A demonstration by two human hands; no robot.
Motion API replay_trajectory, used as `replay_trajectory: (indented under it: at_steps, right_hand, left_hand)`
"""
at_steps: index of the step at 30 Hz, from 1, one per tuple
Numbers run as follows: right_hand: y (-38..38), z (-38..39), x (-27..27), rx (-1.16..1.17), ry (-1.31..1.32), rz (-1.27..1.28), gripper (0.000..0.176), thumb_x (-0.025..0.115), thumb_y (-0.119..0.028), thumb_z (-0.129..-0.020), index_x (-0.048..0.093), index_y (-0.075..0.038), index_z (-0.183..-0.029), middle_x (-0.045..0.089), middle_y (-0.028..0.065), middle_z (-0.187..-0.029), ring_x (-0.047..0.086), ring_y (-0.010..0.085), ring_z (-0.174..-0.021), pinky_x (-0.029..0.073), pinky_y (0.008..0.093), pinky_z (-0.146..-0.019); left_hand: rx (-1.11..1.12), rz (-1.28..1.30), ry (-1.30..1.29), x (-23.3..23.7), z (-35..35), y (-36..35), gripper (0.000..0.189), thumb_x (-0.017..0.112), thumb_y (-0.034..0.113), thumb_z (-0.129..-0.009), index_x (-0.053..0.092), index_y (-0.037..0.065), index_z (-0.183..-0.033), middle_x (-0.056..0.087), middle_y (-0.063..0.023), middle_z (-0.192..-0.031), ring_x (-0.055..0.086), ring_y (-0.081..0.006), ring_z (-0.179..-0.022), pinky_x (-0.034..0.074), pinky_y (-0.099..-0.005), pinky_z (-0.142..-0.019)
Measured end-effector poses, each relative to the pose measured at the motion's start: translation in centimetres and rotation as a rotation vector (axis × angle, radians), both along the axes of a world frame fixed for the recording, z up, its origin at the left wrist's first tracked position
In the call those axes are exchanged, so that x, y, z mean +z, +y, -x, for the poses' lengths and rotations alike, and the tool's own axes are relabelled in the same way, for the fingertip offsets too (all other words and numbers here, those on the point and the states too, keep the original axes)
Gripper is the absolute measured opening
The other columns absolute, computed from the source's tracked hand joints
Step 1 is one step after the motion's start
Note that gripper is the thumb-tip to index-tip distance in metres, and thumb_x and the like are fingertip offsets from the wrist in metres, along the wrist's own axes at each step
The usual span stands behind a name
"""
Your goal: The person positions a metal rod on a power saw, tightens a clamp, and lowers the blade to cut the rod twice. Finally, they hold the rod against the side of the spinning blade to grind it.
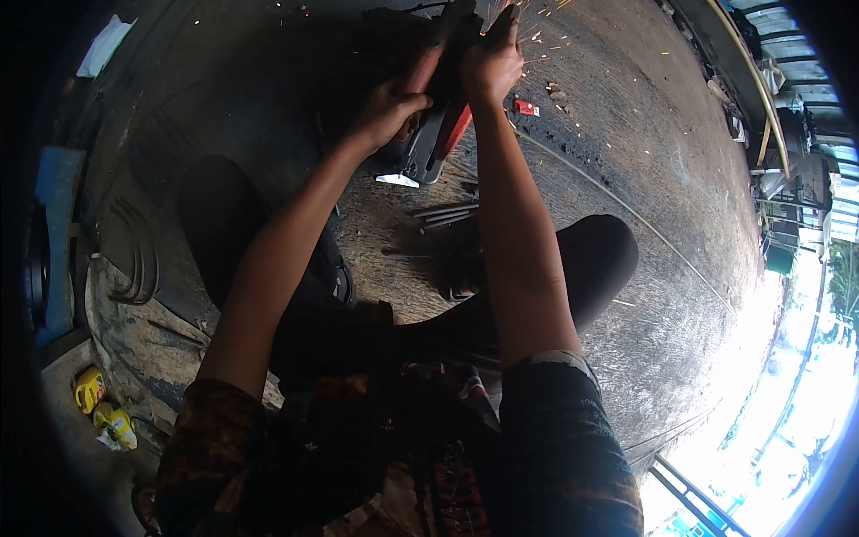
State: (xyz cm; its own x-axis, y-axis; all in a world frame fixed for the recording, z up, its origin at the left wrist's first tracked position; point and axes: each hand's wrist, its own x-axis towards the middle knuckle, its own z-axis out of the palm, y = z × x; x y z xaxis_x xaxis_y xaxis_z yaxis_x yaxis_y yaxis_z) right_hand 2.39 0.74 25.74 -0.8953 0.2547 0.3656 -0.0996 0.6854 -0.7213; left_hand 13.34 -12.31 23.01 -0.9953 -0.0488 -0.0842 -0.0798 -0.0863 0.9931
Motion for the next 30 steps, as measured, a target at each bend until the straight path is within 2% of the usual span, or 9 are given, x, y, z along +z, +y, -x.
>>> replay_trajectory:
  at_steps: [13,23,29,30]
  right_hand:
    - [0.13,0.39,-0.44,0.013,0.054,-0.031,0.041,0.057,-0.018,-0.075,0.060,-0.011,-0.115,0.066,0.0265,-0.097,0.063,0.0444,-0.094,0.049,0.0511,-0.087]
    - [0.05,0.24,-0.13,0.005,0.036,-0.034,0.042,0.058,-0.018,-0.075,0.060,-0.009,-0.115,0.065,0.0275,-0.096,0.062,0.0454,-0.094,0.049,0.0512,-0.087]
    - [0.18,0.20,-0.27,0.005,0.005,-0.012,0.046,0.058,-0.017,-0.074,0.058,-0.010,-0.119,0.065,0.0272,-0.098,0.063,0.0441,-0.095,0.049,0.0503,-0.087]
    - [0.28,0.21,-0.30,0.024,0.023,-0.025,0.048,0.058,-0.017,-0.074,0.057,-0.010,-0.121,0.065,0.0268,-0.100,0.063,0.0435,-0.097,0.049,0.0498,-0.088]
  left_hand:
    - [-0.017,0.020,0.008,-0.13,0.06,-0.10,0.022,0.067,0.018,-0.075,0.060,0.002,-0.089,0.057,-0.0020,-0.060,0.055,-0.0100,-0.048,0.042,-0.0264,-0.043]
    - [0.001,0.007,0.008,-0.11,0.04,0.03,0.025,0.067,0.018,-0.075,0.060,0.002,-0.092,0.057,-0.0027,-0.062,0.055,-0.0109,-0.049,0.043,-0.0275,-0.044]
    - [0.001,0.001,-0.043,0.04,-0.11,0.01,0.024,0.067,0.018,-0.075,0.060,0.002,-0.091,0.057,-0.0026,-0.062,0.056,-0.0110,-0.049,0.043,-0.0277,-0.044]
    - [-0.011,0.026,-0.024,-0.01,-0.09,0.04,0.025,0.066,0.019,-0.077,0.058,0.002,-0.093,0.055,-0.0016,-0.060,0.051,-0.0098,-0.045,0.040,-0.0258,-0.042]
